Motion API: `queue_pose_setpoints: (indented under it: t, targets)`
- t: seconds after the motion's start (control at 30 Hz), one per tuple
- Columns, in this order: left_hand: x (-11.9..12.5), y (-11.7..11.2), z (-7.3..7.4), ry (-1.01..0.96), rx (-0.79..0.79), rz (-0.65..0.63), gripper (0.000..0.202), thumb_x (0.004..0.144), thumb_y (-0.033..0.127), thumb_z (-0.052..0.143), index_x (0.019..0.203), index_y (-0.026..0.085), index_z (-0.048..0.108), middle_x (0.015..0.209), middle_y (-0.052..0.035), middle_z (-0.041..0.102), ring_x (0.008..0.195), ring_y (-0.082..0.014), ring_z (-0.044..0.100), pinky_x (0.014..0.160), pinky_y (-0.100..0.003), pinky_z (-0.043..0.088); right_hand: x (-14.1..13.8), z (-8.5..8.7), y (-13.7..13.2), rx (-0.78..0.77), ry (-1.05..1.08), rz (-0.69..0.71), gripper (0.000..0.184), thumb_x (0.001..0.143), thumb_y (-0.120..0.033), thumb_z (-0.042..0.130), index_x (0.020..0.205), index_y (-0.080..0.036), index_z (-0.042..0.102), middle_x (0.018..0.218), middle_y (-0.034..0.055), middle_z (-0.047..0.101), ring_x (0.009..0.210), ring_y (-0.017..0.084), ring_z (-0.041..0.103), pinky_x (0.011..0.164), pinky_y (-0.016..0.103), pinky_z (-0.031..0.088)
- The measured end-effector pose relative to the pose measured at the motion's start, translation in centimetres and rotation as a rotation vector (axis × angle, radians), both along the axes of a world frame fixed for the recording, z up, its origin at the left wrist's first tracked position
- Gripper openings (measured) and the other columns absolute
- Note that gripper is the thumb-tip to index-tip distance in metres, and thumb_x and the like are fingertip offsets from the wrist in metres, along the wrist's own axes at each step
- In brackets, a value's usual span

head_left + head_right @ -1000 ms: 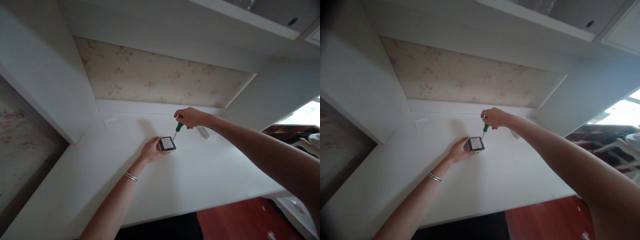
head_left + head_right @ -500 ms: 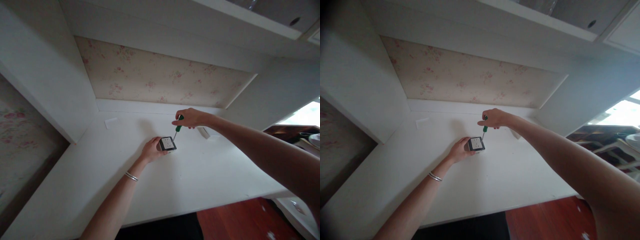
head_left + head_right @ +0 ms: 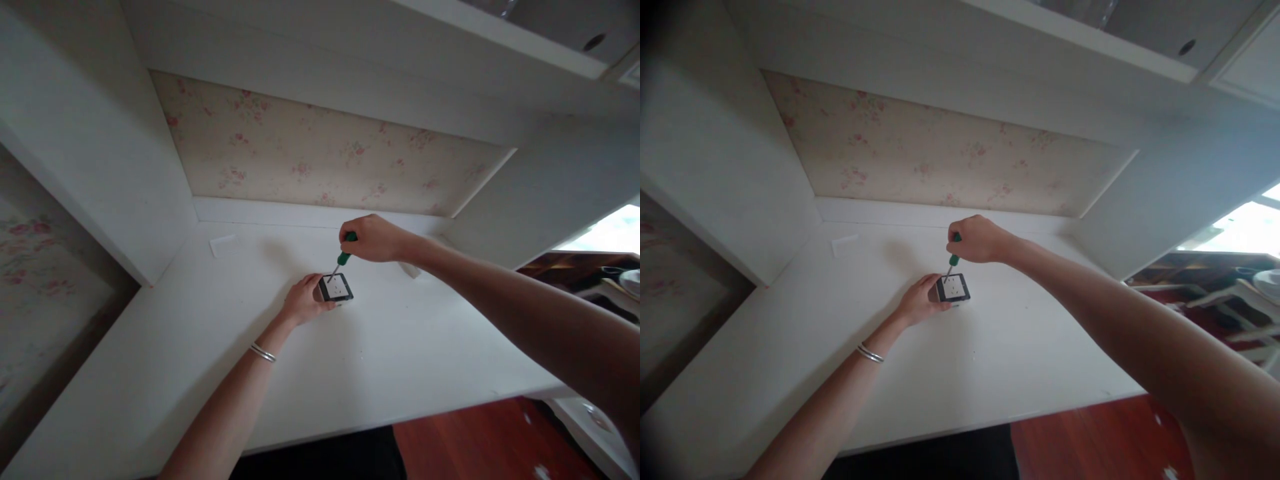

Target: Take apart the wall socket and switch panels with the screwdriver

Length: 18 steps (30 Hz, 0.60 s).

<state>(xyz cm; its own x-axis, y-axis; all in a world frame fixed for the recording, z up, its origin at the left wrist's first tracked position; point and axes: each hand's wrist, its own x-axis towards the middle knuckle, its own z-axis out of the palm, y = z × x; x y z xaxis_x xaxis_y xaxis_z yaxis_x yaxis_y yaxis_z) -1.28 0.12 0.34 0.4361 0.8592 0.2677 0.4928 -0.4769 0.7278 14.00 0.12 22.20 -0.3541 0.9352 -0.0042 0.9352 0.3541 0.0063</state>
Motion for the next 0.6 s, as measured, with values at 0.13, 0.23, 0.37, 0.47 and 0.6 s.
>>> queue_pose_setpoints:
  t: [0.13,0.23,0.37,0.47,0.6]
  targets:
    - [0.0,0.0,0.0,0.000,-0.004,-0.005,0.072,0.061,0.046,0.074,0.125,0.026,0.047,0.124,-0.0050,0.053,0.110,-0.0254,0.052,0.096,-0.036,0.040,-0.8,-1.0,-0.2,-0.014,-0.043,0.065,0.020,0.075,-0.028,0.049,0.084,-0.021,0.066,0.083,0.0038,0.068,0.076,0.017,0.059,0.064,0.024,0.039]
    - [0.0,0.1,-0.2,-0.005,0.002,-0.004,0.074,0.060,0.047,0.074,0.125,0.025,0.047,0.125,-0.0056,0.053,0.111,-0.0253,0.051,0.096,-0.036,0.040,-0.9,-1.3,-0.1,-0.007,-0.080,0.074,0.021,0.077,-0.027,0.049,0.086,-0.020,0.066,0.087,0.0045,0.069,0.079,0.018,0.059,0.067,0.024,0.039]
    - [0.1,0.1,-0.1,0.011,-0.016,0.000,0.074,0.061,0.047,0.074,0.125,0.024,0.047,0.126,-0.0057,0.053,0.112,-0.0253,0.051,0.097,-0.035,0.039,-0.9,-1.5,0.1,-0.005,-0.096,0.061,0.023,0.077,-0.028,0.047,0.088,-0.020,0.066,0.088,0.0047,0.069,0.079,0.018,0.060,0.067,0.025,0.039]
    - [0.0,0.0,0.1,0.011,-0.028,-0.003,0.074,0.061,0.047,0.074,0.126,0.025,0.046,0.126,-0.0053,0.052,0.112,-0.0253,0.050,0.098,-0.035,0.038,-0.9,-1.7,0.4,0.003,-0.090,0.056,0.024,0.076,-0.029,0.047,0.087,-0.021,0.067,0.085,0.0043,0.069,0.078,0.019,0.060,0.065,0.025,0.039]
    - [0.0,0.0,0.2,0.001,-0.020,-0.003,0.074,0.060,0.047,0.074,0.125,0.025,0.046,0.125,-0.0048,0.053,0.112,-0.0246,0.051,0.096,-0.034,0.039,-1.1,-1.8,0.5,0.012,-0.143,0.026,0.028,0.078,-0.033,0.045,0.087,-0.020,0.068,0.081,0.0063,0.069,0.075,0.021,0.061,0.062,0.027,0.039]
